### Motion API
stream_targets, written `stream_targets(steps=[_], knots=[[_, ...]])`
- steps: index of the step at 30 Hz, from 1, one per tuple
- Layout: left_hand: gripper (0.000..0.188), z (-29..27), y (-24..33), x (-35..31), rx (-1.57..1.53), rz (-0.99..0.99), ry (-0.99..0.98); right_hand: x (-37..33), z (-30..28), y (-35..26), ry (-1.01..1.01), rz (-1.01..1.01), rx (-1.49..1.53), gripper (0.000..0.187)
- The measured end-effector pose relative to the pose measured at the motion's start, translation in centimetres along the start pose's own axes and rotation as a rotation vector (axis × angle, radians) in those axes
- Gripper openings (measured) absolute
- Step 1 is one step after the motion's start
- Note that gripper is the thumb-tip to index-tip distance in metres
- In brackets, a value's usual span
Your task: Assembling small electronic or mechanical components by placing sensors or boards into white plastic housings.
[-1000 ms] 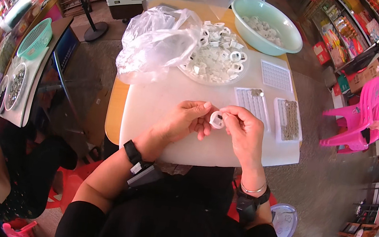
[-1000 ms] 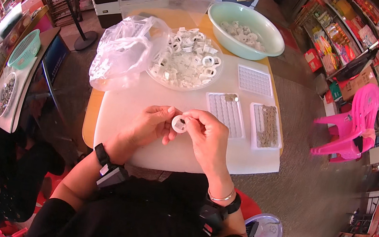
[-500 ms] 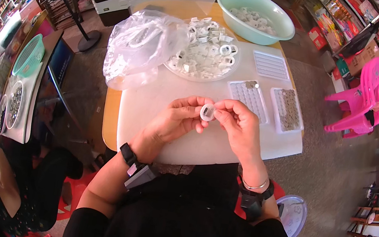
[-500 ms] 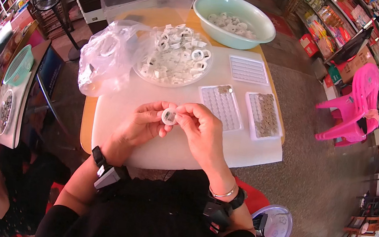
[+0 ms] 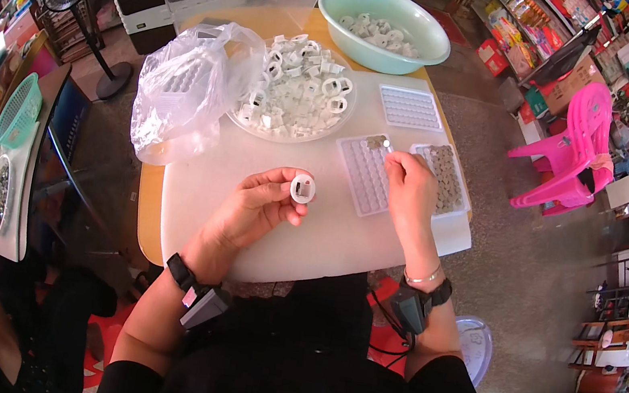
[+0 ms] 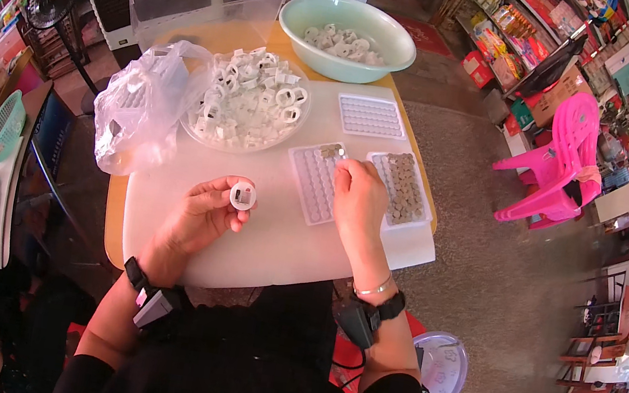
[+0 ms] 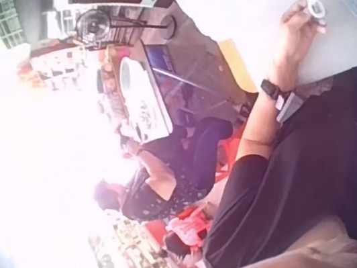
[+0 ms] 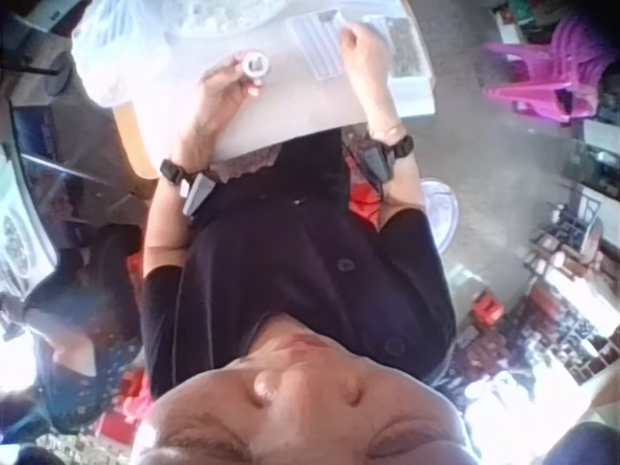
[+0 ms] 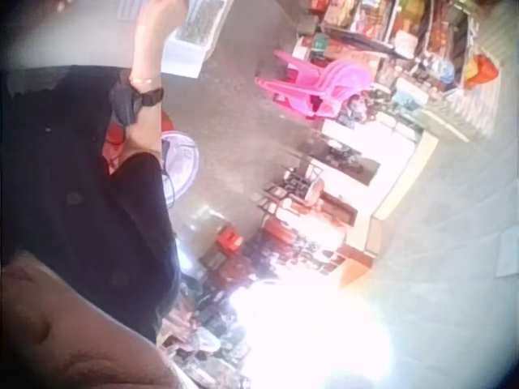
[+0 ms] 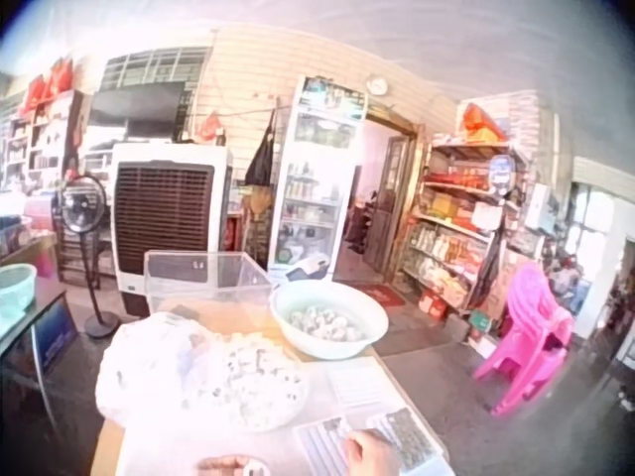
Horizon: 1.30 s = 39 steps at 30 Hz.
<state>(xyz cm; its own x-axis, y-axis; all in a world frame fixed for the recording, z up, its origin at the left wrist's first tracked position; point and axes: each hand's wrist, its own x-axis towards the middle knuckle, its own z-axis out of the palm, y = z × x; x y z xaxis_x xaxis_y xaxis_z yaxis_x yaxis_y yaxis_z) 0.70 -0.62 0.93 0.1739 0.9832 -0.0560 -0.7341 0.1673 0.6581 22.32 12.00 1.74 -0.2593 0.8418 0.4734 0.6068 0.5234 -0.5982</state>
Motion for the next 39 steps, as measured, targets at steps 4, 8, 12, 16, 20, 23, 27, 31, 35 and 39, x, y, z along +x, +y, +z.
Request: stream_targets(steps=[4, 8, 12, 16, 20, 23, 27, 31, 35, 39], knots=[[0.026, -0.1, 0.0, 0.1, -0.003, 0.002, 0.036, 2.3, 1.6, 1.3, 0.023, -0.190, -0.186, 0.012], [0.026, 0.0, 0.1, -0.1, 0.011, -0.011, 0.068, 2.9, 2.4, 1.8, -0.128, -0.254, -0.370, 0.017], [0.027, 0.5, 0.0, -0.1, 0.040, -0.003, 0.103, 1.5, 2.2, 1.5, -0.159, -0.363, -0.413, 0.021], [0.025, 0.5, 0.1, 0.0, 0.049, -0.004, 0.100, -0.1, 0.9, 0.3, -0.191, -0.405, -0.396, 0.022], [0.024, 0.4, 0.1, -0.1, 0.044, -0.012, 0.103, -1.3, -0.5, -0.6, -0.229, -0.355, -0.193, 0.024], [0.024, 0.3, 0.0, 0.0, 0.035, -0.003, 0.091, -1.5, -1.3, -0.9, -0.139, -0.226, 0.031, 0.022], [0.024, 0.4, 0.0, 0.1, 0.043, 0.009, 0.114, -1.2, -1.8, -0.2, -0.072, -0.119, 0.015, 0.015], [0.024, 0.1, -0.2, 0.1, 0.043, 0.024, 0.113, -1.6, -1.9, -0.3, -0.165, -0.032, -0.103, 0.004], [0.024, 0.2, -0.1, 0.1, 0.037, 0.016, 0.106, -2.4, -1.3, -0.2, -0.157, -0.046, -0.127, 0.001], [0.024, 0.0, -0.1, 0.0, 0.042, 0.016, 0.102, -2.8, -1.0, -0.5, -0.143, -0.039, -0.093, 0.001]])
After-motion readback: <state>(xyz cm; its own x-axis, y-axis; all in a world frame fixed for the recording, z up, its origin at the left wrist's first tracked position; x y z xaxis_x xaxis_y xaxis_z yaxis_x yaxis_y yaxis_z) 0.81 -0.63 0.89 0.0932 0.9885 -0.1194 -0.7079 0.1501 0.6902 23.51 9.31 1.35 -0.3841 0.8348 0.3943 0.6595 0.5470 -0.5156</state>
